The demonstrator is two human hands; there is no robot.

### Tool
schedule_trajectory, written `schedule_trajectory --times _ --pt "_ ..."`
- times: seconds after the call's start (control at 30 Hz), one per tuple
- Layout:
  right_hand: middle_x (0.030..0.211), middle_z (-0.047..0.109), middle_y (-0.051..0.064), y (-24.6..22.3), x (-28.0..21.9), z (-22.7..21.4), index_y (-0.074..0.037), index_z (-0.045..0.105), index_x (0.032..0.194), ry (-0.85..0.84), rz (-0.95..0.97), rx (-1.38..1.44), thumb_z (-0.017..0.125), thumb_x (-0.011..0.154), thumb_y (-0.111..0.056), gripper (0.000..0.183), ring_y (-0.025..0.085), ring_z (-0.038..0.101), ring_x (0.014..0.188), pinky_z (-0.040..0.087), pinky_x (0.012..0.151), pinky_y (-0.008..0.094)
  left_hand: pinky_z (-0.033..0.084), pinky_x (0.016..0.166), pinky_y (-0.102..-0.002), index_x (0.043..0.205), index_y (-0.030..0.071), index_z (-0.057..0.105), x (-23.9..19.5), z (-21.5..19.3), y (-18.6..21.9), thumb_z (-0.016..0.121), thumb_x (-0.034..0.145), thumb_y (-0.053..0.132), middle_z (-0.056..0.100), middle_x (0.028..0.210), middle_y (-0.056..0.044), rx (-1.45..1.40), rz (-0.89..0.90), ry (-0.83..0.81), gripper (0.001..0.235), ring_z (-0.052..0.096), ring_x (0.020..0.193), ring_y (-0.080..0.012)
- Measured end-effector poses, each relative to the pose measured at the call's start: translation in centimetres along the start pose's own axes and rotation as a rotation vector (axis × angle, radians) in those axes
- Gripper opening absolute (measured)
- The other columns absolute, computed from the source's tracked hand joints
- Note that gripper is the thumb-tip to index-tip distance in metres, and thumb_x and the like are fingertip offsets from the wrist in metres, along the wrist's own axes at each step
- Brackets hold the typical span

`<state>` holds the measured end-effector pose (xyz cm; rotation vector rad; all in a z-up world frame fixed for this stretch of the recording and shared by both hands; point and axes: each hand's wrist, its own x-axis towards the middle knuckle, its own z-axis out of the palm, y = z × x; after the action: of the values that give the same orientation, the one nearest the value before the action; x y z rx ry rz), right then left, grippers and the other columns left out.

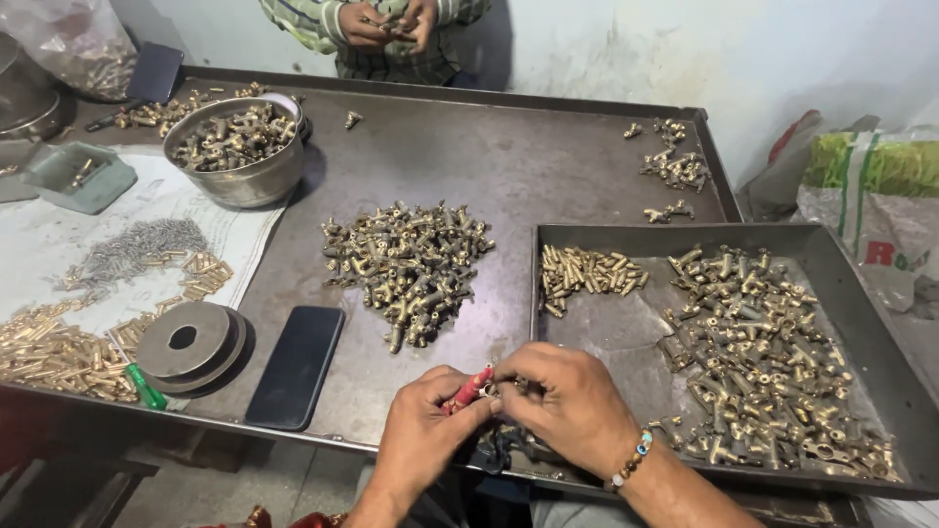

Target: The person uses a red-handled tool to apply a substance to small brass-colored metal parts and places them into a metal tray. Another person across the table also handles similar parts. The camera wearer continues the repetitive application and placement throughout the clip.

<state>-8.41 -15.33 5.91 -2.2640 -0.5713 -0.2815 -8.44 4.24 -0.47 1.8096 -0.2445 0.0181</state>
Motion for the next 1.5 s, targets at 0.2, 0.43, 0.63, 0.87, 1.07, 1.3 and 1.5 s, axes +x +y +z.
schedule_trajectory --times 0.2,0.43,0.63,0.87,1.07,1.3,1.5 --pt "0.091 0.074 0.007 -0.4 0.1 -0.1 -0.013 0.076 0.096 -0.160 -0.007 -0.071 0.076 0.082 -0.017 0.015 0.027 0.073 0.084 0.058 0.072 0.036 0.051 0.064 -0.027 0.090 0.001 0.079 0.0 -0.1 -0.2 0.085 0.077 0.015 0.067 0.075 -0.003 0.029 -0.023 0.005 0.020 0.063 0.068 -0.0114" --pt "0.114 0.071 0.012 3.1 1.5 -2.7 -0.012 0.076 0.111 0.047 -0.079 -0.067 0.074 0.081 -0.016 0.030 0.028 0.069 0.105 0.056 0.088 0.038 0.051 0.062 -0.033 0.089 0.004 0.080 4.2 -2.8 -0.9 0.085 0.077 0.027 0.069 0.071 -0.008 0.150 -0.113 0.144 0.027 0.063 0.066 -0.0160" --pt "0.095 0.079 0.006 9.9 4.9 -3.6 -0.019 0.076 0.103 0.002 0.441 -0.328 0.076 0.082 -0.027 0.022 0.025 0.076 0.082 0.058 0.077 0.037 0.052 0.068 -0.047 0.089 0.008 0.078 11.5 -6.7 2.1 0.080 0.080 0.049 0.072 0.080 -0.017 0.707 -0.015 0.324 0.042 0.069 0.076 -0.0367" --pt "0.097 0.075 0.007 11.7 4.4 -0.6 -0.017 0.074 0.101 -0.084 0.401 -0.458 0.078 0.079 -0.026 0.024 0.031 0.070 0.094 0.055 0.079 0.046 0.052 0.072 -0.050 0.090 0.013 0.076 13.0 -6.3 2.7 0.080 0.078 0.049 0.073 0.081 -0.016 0.904 -0.138 0.221 0.038 0.070 0.082 -0.0384" --pt "0.097 0.074 0.006 11.4 4.6 -0.7 -0.017 0.072 0.101 -0.072 0.368 -0.445 0.076 0.083 -0.029 0.022 0.031 0.070 0.095 0.054 0.079 0.046 0.052 0.072 -0.051 0.095 0.012 0.072 11.9 -6.0 2.6 0.080 0.080 0.047 0.073 0.082 -0.015 0.872 -0.168 0.316 0.038 0.070 0.081 -0.0383" --pt "0.096 0.074 0.006 10.7 4.7 -0.5 -0.012 0.066 0.102 -0.063 0.404 -0.356 0.076 0.080 -0.026 0.028 0.029 0.071 0.095 0.055 0.080 0.045 0.053 0.072 -0.050 0.102 0.017 0.074 11.0 -5.6 1.9 0.080 0.078 0.039 0.074 0.083 -0.012 0.734 -0.116 0.418 0.033 0.071 0.081 -0.0360" --pt "0.092 0.073 0.008 11.5 4.5 -0.3 -0.012 0.069 0.096 -0.119 0.377 -0.398 0.075 0.083 -0.024 0.019 0.031 0.071 0.093 0.055 0.079 0.045 0.053 0.068 -0.037 0.099 0.007 0.075 9.5 -5.3 1.2 0.080 0.087 0.038 0.069 0.073 -0.012 0.397 -0.241 0.470 0.034 0.066 0.070 -0.0248"
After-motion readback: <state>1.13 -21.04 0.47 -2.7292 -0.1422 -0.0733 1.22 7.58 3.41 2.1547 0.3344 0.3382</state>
